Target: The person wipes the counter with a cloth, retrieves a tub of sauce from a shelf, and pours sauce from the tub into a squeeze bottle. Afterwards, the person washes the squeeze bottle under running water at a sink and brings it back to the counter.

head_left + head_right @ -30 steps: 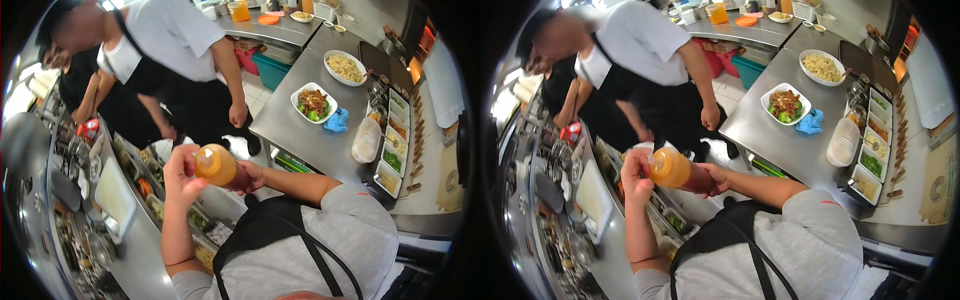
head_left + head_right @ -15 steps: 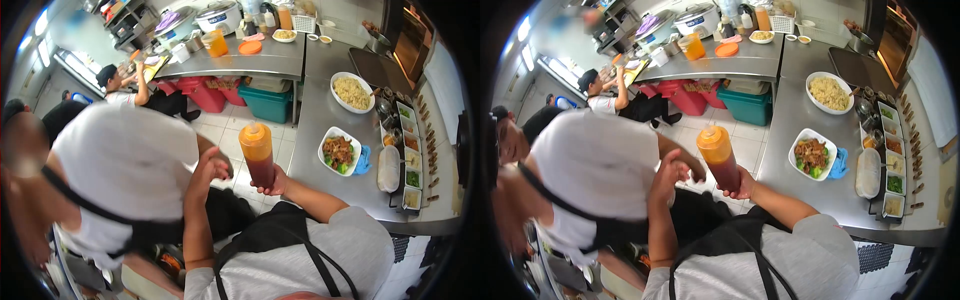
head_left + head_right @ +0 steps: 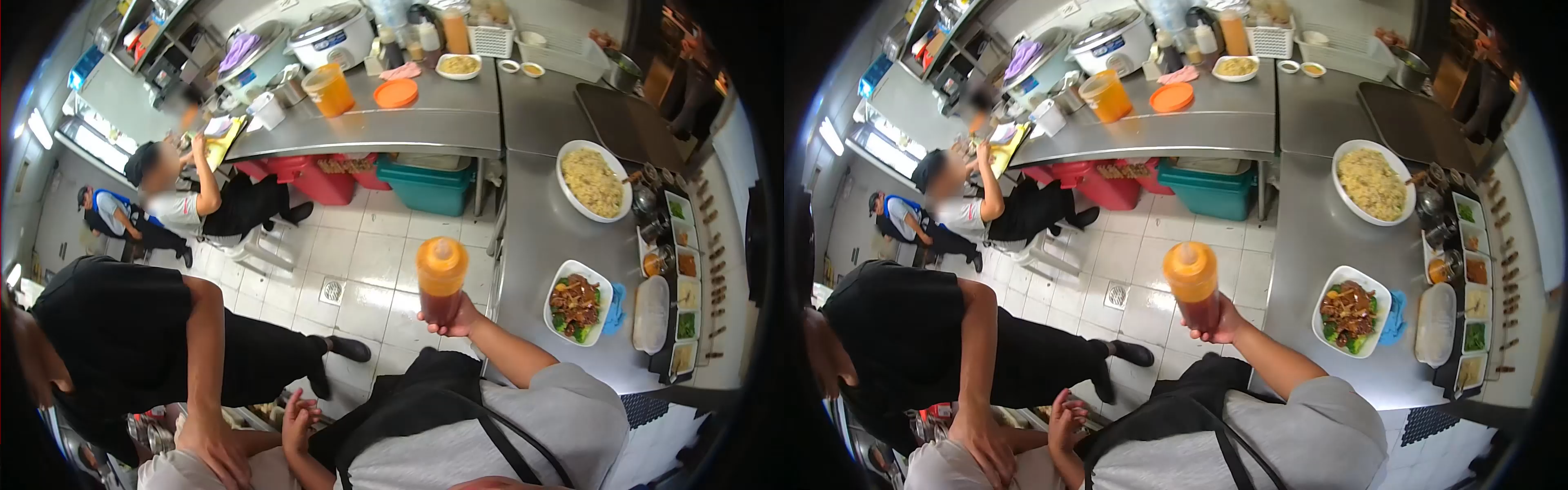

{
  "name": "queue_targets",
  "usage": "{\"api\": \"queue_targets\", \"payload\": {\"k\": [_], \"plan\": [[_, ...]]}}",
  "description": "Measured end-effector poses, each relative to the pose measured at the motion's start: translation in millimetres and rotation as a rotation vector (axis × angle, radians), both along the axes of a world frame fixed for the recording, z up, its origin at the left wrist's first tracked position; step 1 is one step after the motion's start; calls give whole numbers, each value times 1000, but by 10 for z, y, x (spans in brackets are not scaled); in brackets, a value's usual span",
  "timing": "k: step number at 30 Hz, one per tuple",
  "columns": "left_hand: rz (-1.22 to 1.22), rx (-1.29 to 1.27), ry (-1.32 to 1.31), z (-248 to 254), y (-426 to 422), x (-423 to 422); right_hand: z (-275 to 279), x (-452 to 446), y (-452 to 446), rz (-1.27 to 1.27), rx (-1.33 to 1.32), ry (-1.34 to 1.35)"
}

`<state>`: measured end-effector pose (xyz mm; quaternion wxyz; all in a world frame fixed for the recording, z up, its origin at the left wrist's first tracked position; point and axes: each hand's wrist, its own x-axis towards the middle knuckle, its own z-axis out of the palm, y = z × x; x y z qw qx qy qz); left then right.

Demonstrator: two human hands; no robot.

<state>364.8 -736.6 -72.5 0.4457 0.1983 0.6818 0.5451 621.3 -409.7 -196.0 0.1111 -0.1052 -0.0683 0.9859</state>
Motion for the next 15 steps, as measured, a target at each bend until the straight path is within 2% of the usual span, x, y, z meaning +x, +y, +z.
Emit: {"api": "queue_targets", "payload": {"k": [5,7,9,10,13,15], "plan": [[-85,-210,-109,-250,-353,-222,-78,-4,85,-66,-149,72],[-193,-273,-121,-175,-345,-121,-42,25,134,-78,-157,-29],[-181,-127,-253,-317,-381,-46,-120,68,173,-95,-171,-77],[-171,-53,-315,-366,-405,-39,-230,93,159,-126,-163,7],[209,-128,-232,-21,-317,-381,-478,101,188,-156,-170,155],[357,-195,-132,96,-272,-564,-559,54,276,-149,-170,228]]}}
